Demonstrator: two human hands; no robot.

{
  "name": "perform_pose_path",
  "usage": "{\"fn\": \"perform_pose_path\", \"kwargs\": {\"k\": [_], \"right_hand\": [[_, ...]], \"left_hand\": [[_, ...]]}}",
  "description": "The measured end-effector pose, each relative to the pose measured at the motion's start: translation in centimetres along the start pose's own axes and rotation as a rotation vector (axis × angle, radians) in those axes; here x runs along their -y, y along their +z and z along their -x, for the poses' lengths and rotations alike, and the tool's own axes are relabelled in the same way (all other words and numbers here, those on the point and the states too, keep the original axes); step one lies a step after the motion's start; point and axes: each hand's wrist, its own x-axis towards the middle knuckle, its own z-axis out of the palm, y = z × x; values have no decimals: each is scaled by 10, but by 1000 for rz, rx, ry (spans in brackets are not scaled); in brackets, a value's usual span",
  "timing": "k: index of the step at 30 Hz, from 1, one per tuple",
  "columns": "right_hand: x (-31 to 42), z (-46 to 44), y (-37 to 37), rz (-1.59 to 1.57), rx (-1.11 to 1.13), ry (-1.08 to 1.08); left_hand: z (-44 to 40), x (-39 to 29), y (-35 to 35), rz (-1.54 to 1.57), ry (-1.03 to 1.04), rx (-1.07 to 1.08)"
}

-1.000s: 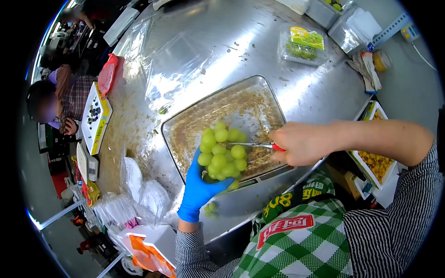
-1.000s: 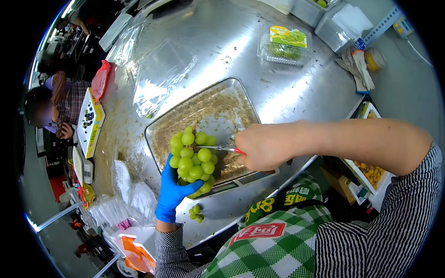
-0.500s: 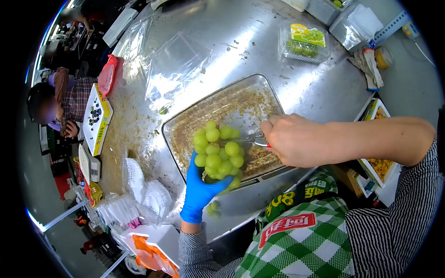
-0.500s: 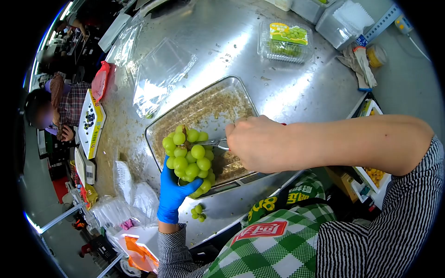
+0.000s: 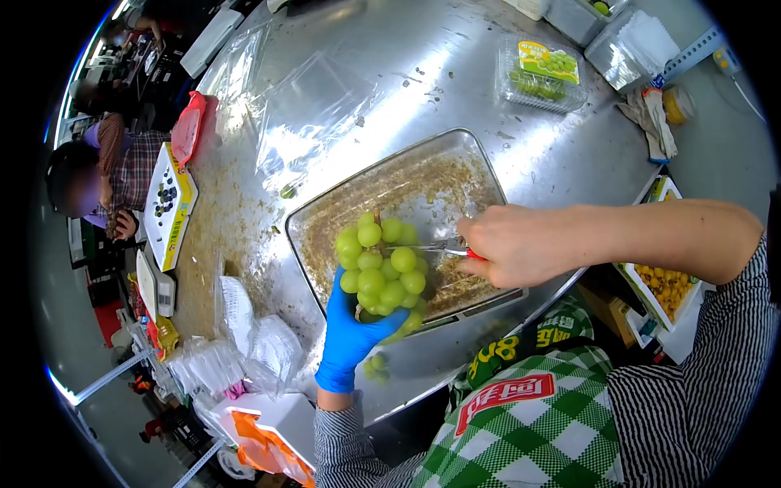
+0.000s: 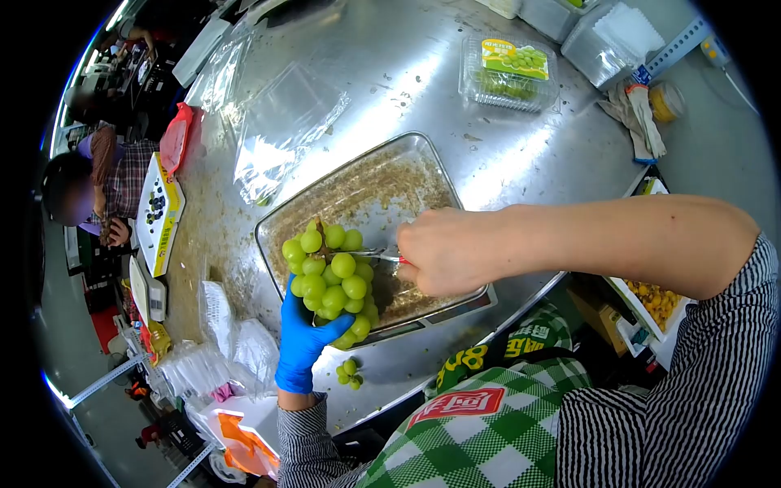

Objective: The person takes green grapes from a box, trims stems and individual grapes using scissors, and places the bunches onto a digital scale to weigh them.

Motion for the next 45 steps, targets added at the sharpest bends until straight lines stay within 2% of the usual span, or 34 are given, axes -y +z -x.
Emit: {"fn": "perform_pose_path", "kwargs": {"k": [4,13,16,22,25,31,35,45], "right_hand": [[-10,-2,10,277,-239,-141],[-8,-5,5,268,-164,-66],[-2,-3,0,91,-64,-18],[-7,3,-6,-22,45,8],[-3,6,-8,-112,139,95],[-9,6,-9,-127,220,78],[-5,10,-13,-74,147,49],[-6,16,2,120,-31,-71]], "left_hand": [[0,0,0,-4,-3,-8],[-1,7,-9,85,-42,23],[-3,6,-12,118,-58,36],[0,1,-11,93,-50,61],[0,-2,-9,95,-48,74],[2,6,-16,196,-92,134],[4,6,-13,235,-112,132],[7,-7,-4,63,-77,129]]}}
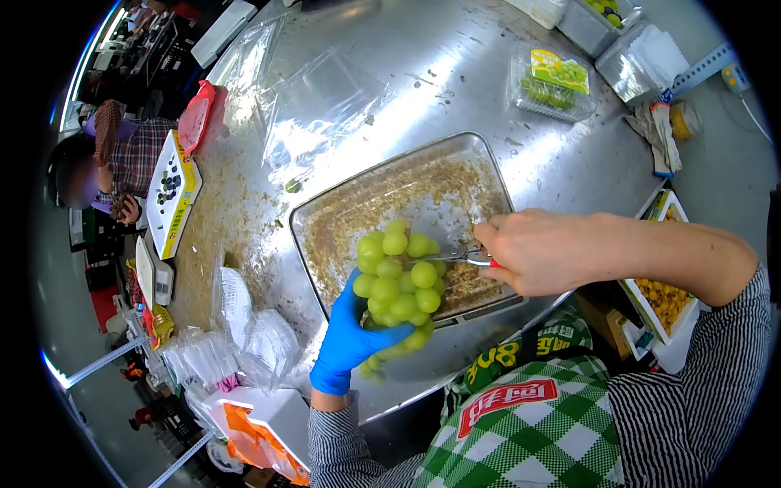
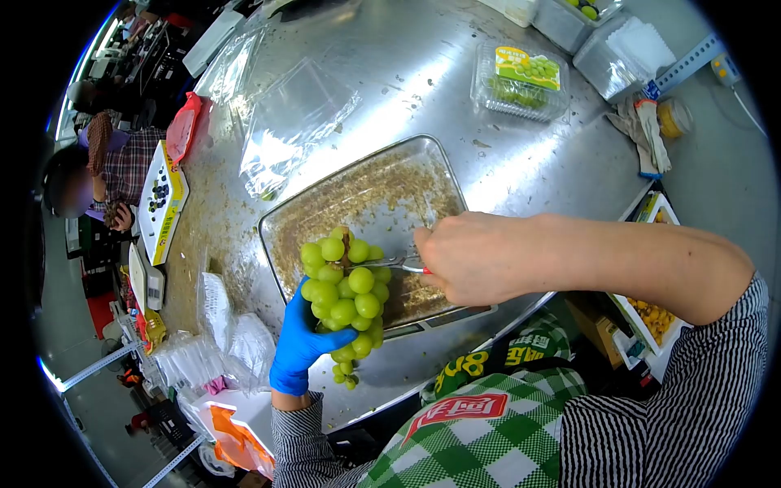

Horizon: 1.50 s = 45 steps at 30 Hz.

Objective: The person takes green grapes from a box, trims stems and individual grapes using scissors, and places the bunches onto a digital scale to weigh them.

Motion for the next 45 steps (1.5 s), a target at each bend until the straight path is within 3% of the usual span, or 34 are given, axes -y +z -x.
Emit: {"fn": "perform_pose_path", "kwargs": {"k": [13,19,22,28,35,45], "right_hand": [[13,5,-2,180,-48,65],[14,20,-32,-105,34,289],[13,32,-42,-271,-2,269],[-15,27,-13,-407,-303,266],[-5,-45,13,-124,-656,101],[5,-131,40,-75,-765,165]], "left_hand": [[-3,-1,0,42,-28,47],[0,0,-8,73,-5,34],[5,1,-14,61,-12,40],[24,13,-39,182,-18,-22],[48,31,-46,535,60,-266],[22,18,-32,468,47,-341]]}}
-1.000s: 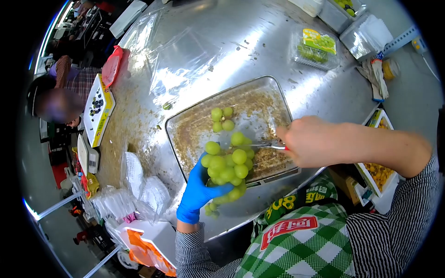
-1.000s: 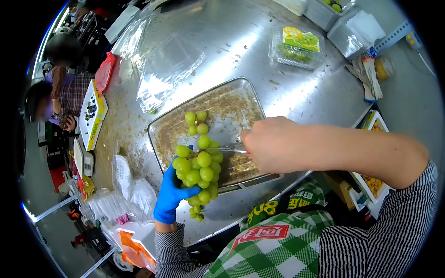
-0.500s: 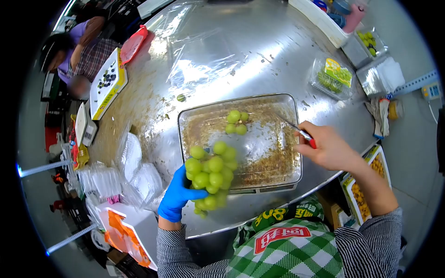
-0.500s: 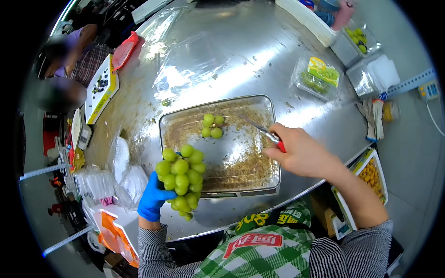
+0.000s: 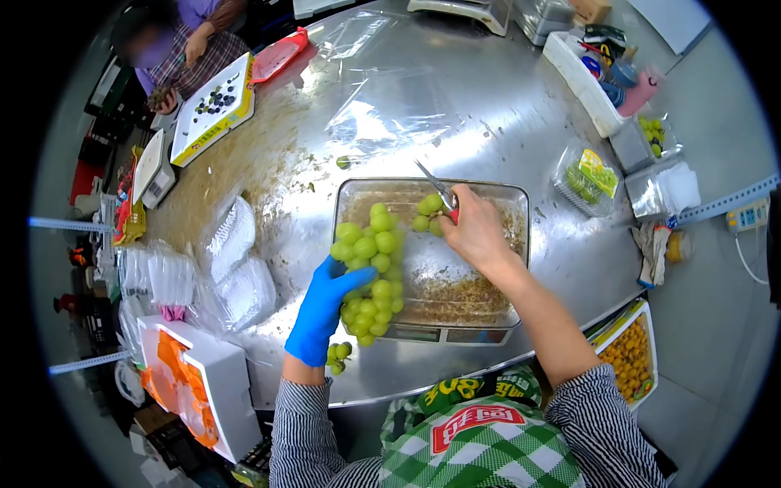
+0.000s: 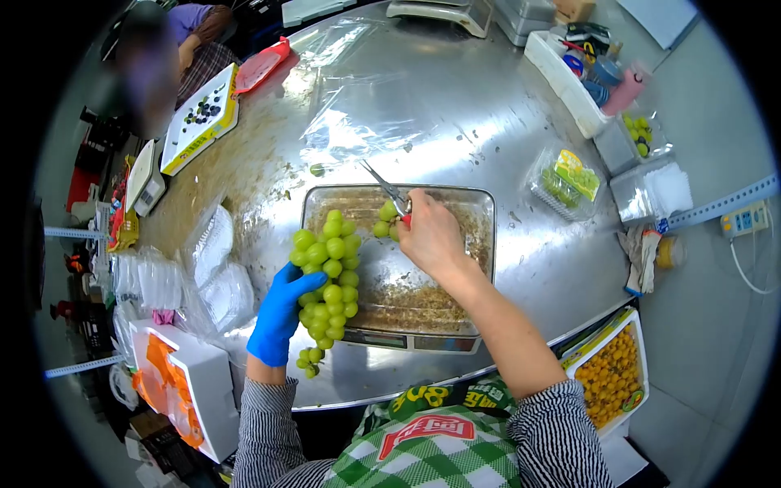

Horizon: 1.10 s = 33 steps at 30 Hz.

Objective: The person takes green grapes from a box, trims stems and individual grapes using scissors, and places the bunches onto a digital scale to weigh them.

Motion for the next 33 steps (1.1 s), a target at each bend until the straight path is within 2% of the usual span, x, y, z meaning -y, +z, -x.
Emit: {"fn": "perform_pose_path", "kwargs": {"k": [10,11,14,17,20,26,29,33], "right_hand": [[-5,35,-30,-374,-301,32],[-1,39,-38,-352,-268,63],[-18,42,-34,-233,-237,-21],[-23,52,-34,-220,-301,1],[-29,63,-37,-155,-285,-8],[-15,65,-32,-18,-283,-122],[-20,51,-21,17,-297,-49],[-26,51,-26,-145,-404,69]], "left_hand": [[-24,31,16,-46,113,-73],[-24,32,17,-52,137,-73],[-18,30,19,-46,109,-60],[-7,29,17,-123,60,-93],[-2,40,8,-257,24,-187],[36,38,-7,-199,196,-261],[56,49,-20,-122,241,-289],[93,54,-27,-136,265,-320]]}}
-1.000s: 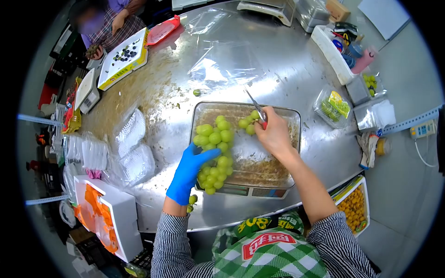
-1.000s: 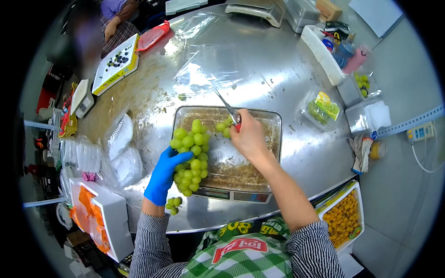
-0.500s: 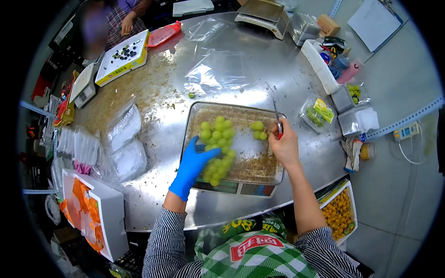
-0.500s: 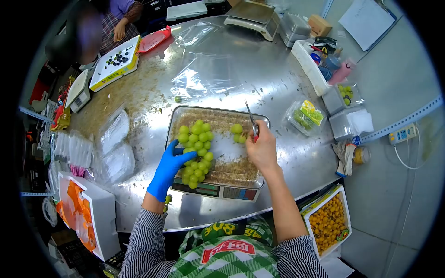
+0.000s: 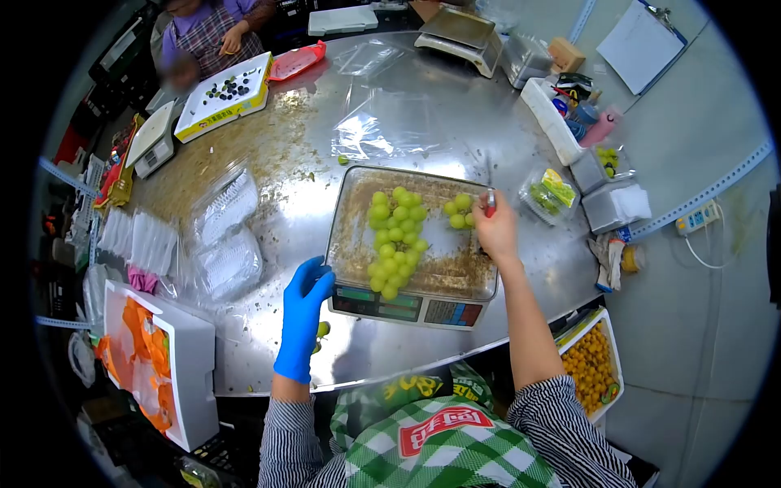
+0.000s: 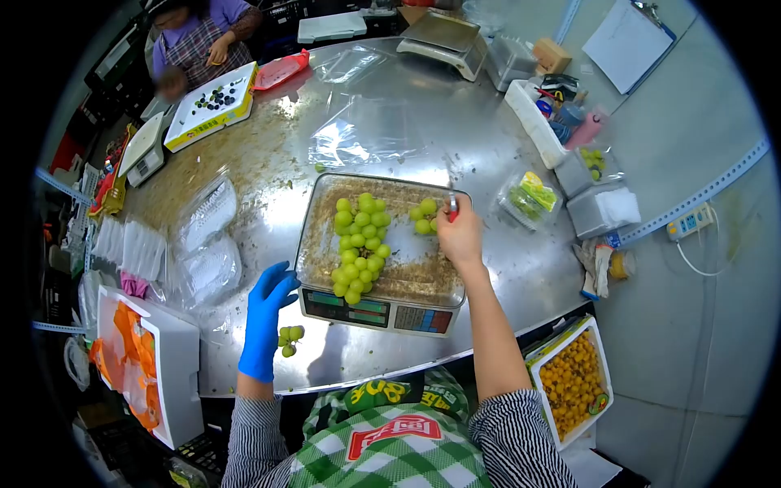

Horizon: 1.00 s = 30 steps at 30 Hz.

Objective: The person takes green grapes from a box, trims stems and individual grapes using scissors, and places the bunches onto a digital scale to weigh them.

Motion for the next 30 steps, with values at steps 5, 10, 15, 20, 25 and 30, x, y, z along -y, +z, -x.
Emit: {"fn": "perform_pose_path", "kwargs": {"k": [5,10,15,20,25,30], "right_hand": [[6,22,-37,-928,195,350],[8,51,-53,-1228,270,442],[65,120,-47,-1075,338,526],[80,218,-1,-599,587,393],[87,261,11,-448,723,411],[94,271,18,-411,761,450]], "left_hand": [[34,8,-20,100,-78,-8],[56,29,-31,184,-107,25],[79,46,-17,242,-126,182],[123,69,23,350,-213,387],[138,81,-1,472,-517,453],[139,113,-20,652,-542,354]]}}
